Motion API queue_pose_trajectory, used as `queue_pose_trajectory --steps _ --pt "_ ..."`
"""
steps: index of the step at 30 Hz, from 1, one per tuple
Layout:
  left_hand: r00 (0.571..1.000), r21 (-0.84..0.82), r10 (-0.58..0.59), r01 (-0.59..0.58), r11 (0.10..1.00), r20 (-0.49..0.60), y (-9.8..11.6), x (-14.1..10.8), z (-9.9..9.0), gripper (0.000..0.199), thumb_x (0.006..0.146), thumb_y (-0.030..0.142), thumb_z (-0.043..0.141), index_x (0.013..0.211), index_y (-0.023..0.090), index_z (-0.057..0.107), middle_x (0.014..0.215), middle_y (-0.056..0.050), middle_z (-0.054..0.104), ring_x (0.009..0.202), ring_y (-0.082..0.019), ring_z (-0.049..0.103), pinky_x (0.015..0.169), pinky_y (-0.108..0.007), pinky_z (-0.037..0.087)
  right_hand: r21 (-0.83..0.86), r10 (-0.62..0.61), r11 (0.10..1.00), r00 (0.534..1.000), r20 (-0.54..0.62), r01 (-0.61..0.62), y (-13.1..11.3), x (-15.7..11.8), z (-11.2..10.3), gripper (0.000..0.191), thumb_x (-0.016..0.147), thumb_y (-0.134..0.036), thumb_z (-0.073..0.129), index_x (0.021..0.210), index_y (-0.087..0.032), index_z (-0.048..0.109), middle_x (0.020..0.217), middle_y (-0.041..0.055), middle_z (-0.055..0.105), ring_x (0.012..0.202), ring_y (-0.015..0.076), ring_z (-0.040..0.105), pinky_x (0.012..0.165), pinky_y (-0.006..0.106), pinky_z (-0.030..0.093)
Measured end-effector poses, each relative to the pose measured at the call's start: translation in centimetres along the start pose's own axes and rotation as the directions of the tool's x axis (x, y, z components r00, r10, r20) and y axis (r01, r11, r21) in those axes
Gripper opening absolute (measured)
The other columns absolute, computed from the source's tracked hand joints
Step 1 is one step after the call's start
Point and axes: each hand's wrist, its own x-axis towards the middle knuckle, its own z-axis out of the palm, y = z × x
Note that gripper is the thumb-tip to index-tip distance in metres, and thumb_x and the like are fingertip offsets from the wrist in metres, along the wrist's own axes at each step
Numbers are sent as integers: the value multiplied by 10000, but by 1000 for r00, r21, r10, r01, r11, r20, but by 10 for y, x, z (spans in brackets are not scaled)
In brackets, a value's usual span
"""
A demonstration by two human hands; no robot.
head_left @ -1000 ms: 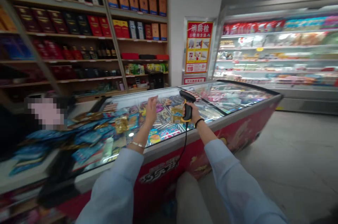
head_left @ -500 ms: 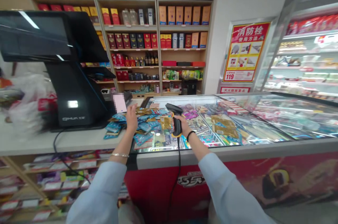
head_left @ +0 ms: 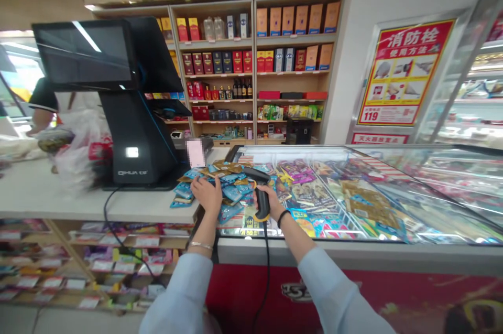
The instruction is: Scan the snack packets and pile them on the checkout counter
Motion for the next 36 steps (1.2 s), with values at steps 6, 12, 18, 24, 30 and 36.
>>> queue_pose_trajectory --steps 6,12,18,24,30,36 --pt "998 8 -55 55 998 4 -4 5 1 377 814 473 485 819 114 602 1245 -240 463 1262 -377 315 1064 -588 211 -15 -2 1000 1000 -5 1 1 -5 3 313 682 -444 609 552 -164 559 421 8 539 348 120 497 355 226 407" --pt "999 -54 -46 47 997 7 -8 8 5 220 769 353 525 649 177 582 1193 -168 549 1215 -376 337 1042 -632 183 18 -13 1000 1000 -6 13 6 -6 4 271 650 -407 656 581 -162 565 485 5 585 351 130 521 335 239 418" --pt "996 -182 -73 80 980 48 -5 12 -5 260 866 372 382 833 188 564 929 -126 623 1012 -293 526 977 -514 342 18 -27 999 1000 0 27 2 -9 6 256 659 -392 670 624 -166 556 487 0 578 351 134 528 337 244 426" --pt "992 -270 -101 117 956 72 -4 10 -14 320 920 437 303 979 197 507 860 -90 628 814 -233 612 761 -347 442 -5 -39 999 999 33 39 0 -15 9 260 639 -394 688 691 -169 568 491 -11 586 339 137 527 326 242 428" --pt "994 -241 -111 111 964 13 -1 10 -17 322 933 425 283 979 188 496 897 -100 623 832 -229 610 769 -341 444 -49 -24 998 994 108 29 -4 -19 11 262 652 -401 678 634 -182 534 485 -9 583 335 125 522 327 225 416" --pt "995 -235 -101 102 967 16 -2 10 -16 311 934 403 281 978 179 493 903 -105 620 824 -232 602 768 -346 439 -84 -8 996 985 173 23 -7 -24 14 240 659 -383 665 639 -186 529 480 -13 575 332 129 518 320 226 397"
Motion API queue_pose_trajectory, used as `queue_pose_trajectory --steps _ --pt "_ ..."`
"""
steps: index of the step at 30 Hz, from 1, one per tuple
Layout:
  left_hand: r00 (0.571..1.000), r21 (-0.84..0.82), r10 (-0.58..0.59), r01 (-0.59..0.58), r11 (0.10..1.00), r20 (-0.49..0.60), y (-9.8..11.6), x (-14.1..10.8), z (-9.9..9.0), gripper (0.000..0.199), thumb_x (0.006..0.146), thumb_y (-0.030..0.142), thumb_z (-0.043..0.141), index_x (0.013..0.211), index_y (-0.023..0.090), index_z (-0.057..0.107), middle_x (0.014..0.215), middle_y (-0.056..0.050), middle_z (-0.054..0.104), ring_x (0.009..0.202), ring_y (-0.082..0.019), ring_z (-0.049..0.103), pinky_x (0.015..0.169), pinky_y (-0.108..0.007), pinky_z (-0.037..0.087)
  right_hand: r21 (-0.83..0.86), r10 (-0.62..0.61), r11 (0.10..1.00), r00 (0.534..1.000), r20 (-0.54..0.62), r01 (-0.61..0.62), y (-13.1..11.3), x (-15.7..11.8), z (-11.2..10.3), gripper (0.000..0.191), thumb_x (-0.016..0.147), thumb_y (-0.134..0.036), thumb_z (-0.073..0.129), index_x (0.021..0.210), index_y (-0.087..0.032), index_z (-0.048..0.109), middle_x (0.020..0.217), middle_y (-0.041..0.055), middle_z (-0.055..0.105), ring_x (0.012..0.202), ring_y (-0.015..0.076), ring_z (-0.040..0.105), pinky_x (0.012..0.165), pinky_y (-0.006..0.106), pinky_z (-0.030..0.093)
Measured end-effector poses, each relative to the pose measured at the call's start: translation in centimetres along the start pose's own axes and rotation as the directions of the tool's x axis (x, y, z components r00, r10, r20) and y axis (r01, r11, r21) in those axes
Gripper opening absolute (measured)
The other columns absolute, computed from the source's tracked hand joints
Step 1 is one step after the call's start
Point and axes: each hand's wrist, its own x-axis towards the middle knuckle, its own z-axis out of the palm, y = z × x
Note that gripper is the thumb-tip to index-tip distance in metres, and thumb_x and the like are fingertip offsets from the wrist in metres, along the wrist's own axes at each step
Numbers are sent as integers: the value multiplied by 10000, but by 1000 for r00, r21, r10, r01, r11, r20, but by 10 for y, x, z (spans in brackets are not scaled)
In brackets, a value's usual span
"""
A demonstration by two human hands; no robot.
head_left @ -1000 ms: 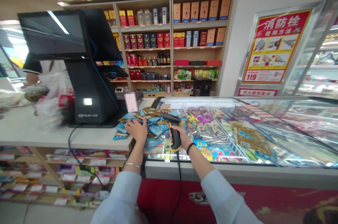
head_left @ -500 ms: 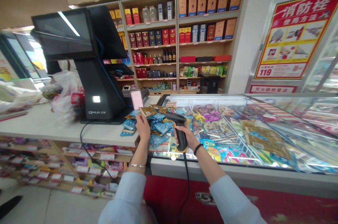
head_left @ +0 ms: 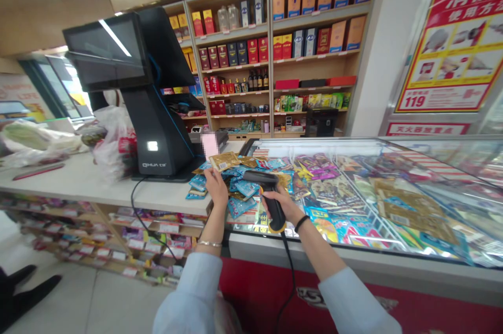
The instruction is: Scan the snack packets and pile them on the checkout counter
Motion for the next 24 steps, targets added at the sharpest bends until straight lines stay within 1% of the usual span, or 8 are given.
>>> queue_pose_trajectory --steps 5,10,16,18,20,22,24 --pt "1000 6 -4 4 1000 5 -3 0 1 323 935 423 286 990 184 498 885 -97 621 803 -225 607 746 -332 435 3 -14 1000 1000 9 14 0 0 0 247 660 -389 664 640 -181 532 471 -17 568 325 122 516 316 216 390" --pt "1000 7 5 -5 1000 9 -1 -1 1 338 934 423 276 993 175 498 896 -107 615 815 -234 605 765 -343 429 29 -11 1000 1000 2 11 1 0 -2 241 657 -381 666 658 -179 533 483 -17 578 328 123 521 323 221 404" --pt "1000 52 -22 21 998 16 4 0 1 265 914 359 307 957 167 485 867 -104 603 785 -228 590 770 -356 440 55 -20 998 999 -33 21 4 4 -3 253 637 -386 674 657 -177 533 481 -18 585 332 123 522 320 220 404" --pt "1000 67 -25 25 997 -9 4 1 1 236 902 351 326 947 172 474 864 -101 595 788 -231 584 791 -379 448 84 -42 995 999 -20 44 4 3 -4 246 646 -381 660 655 -177 523 485 -19 581 335 123 522 325 221 406" --pt "999 55 -20 21 998 -31 2 3 1 192 889 321 341 936 178 461 855 -99 583 812 -242 582 818 -408 455 141 -76 987 997 -29 79 0 0 -7 232 669 -383 631 690 -182 519 489 -27 576 336 122 516 325 222 405" --pt "999 15 -19 19 1000 -47 2 4 2 149 880 311 365 913 192 447 846 -88 572 835 -246 581 840 -429 464 178 -114 976 992 -55 123 -6 -7 -14 219 701 -384 604 735 -188 514 502 -31 575 352 121 520 330 217 406" --pt "996 -35 -31 28 999 -88 8 4 2 106 865 311 401 883 210 428 833 -68 562 836 -243 578 859 -448 472 184 -142 971 987 -73 153 -16 -18 -24 217 704 -381 600 752 -191 507 508 -31 577 365 123 525 336 216 410"
